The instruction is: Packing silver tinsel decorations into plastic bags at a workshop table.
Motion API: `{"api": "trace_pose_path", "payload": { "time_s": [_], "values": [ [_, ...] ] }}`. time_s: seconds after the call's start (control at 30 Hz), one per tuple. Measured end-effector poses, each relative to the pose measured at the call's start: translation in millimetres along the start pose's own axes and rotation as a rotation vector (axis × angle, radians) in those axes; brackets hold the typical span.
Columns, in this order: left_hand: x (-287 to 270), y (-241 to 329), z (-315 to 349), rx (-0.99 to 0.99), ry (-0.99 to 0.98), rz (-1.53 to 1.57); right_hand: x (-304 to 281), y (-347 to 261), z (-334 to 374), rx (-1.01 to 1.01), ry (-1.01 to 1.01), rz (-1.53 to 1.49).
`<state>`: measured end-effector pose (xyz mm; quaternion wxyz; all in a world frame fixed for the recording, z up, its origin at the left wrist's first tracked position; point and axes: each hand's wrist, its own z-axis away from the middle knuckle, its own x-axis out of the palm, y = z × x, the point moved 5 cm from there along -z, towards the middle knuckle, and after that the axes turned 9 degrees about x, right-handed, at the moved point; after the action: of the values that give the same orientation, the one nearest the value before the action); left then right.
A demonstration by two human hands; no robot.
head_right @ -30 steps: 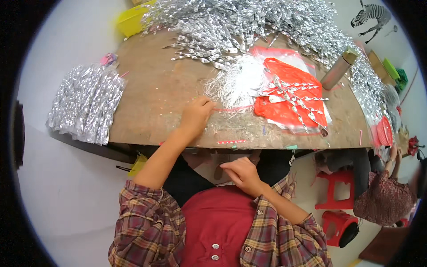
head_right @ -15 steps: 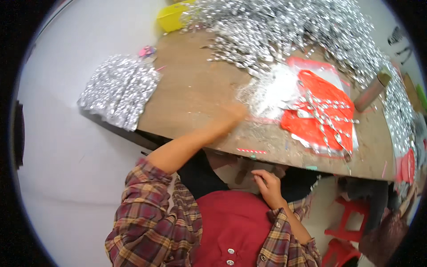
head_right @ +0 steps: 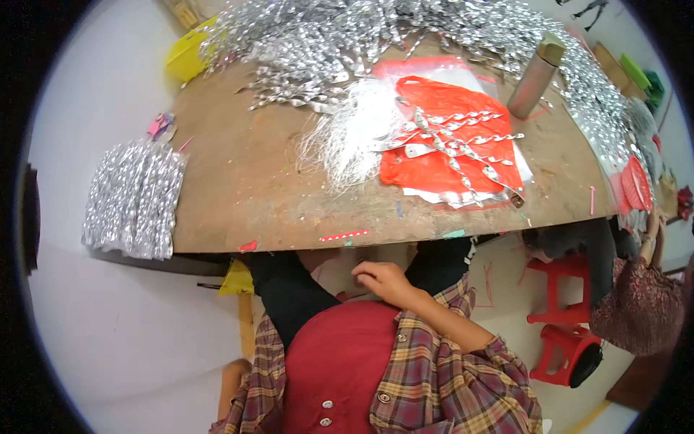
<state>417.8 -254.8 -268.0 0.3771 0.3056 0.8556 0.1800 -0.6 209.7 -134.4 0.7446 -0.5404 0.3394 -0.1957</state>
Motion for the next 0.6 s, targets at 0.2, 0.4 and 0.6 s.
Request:
{"api": "trace_pose_path", "payload": {
  "time_s": [0.2,0.4,0.6],
  "values": [
    [79,0,-168,-0.666,-0.701,-0.858,-30,-49,13,0.014,-0.138,-0.04],
    [89,39,-371,-0.523,-0.064,-0.394,-87,-116,-3,-0.104,0.016,0.076],
    [190,52,-503,-0.269,-0.248,-0.251,-119,-105,-35,-0.219,0.379,0.457]
  ]
}}
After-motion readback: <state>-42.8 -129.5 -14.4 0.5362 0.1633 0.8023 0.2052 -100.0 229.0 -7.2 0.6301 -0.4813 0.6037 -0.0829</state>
